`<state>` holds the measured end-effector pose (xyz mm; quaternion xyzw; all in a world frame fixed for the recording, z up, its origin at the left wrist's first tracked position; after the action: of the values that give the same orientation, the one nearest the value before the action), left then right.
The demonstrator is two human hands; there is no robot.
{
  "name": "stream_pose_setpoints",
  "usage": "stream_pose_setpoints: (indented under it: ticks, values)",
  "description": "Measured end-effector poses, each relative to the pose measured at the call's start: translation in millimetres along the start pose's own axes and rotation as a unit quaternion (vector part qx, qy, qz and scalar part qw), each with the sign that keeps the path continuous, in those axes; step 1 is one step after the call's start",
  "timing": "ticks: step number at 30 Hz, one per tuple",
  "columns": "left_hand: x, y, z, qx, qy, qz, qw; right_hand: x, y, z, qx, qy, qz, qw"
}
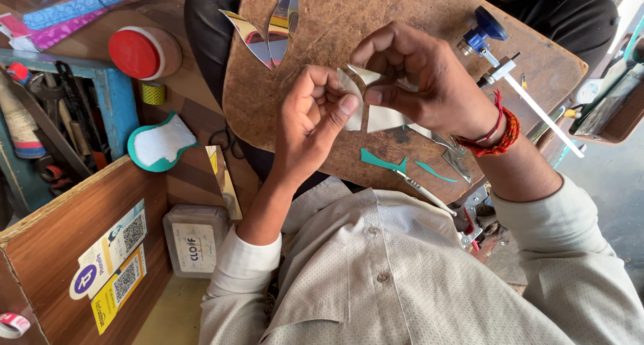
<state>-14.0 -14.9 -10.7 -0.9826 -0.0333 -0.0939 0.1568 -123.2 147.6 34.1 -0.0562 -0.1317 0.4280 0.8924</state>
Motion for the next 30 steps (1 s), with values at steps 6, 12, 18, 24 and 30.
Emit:
stream_pose_setpoints:
  ticks: [6, 12, 18, 24, 30]
  values:
    - [1.0, 18.2, 4.0, -0.057, -0.015, -0.058, 0.997, -1.7, 11.9, -10.9, 0.171, 0.052, -0.082, 0.981]
    - [7.8, 33.0, -11.1, 0.006, -0.001, -0.099, 0.995, -11.2, 14.4, -19.9, 0.258, 0.051, -0.085, 0.961]
    - [6.8, 24.0, -14.4, 0.036, -0.006, -0.105, 0.994, -10.0, -2.9, 4.3, 0.412, 0.189, -0.115, 0.884]
    - [8.6, 18.2, -17.8, 0.004, -0.063, -0.098, 0.993, 9.5, -32.5, -13.3, 0.011, 0.039, -0.032, 0.999]
    - [10.8, 12.2, -20.3, -0.013, -0.069, -0.091, 0.993, 13.6, -34.6, -22.6, -0.073, 0.02, -0.038, 0.996]
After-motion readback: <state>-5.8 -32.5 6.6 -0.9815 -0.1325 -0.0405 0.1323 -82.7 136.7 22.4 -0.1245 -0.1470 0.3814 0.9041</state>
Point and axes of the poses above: each hand's wrist, its own x-axis away from the middle knuckle, its own y-axis out of the back of the hand, z = x × y, the point moved 3 cm from there along -x, towards the middle knuckle, and after that the axes turned 7 degrees about -x, right-handed, at the moved point
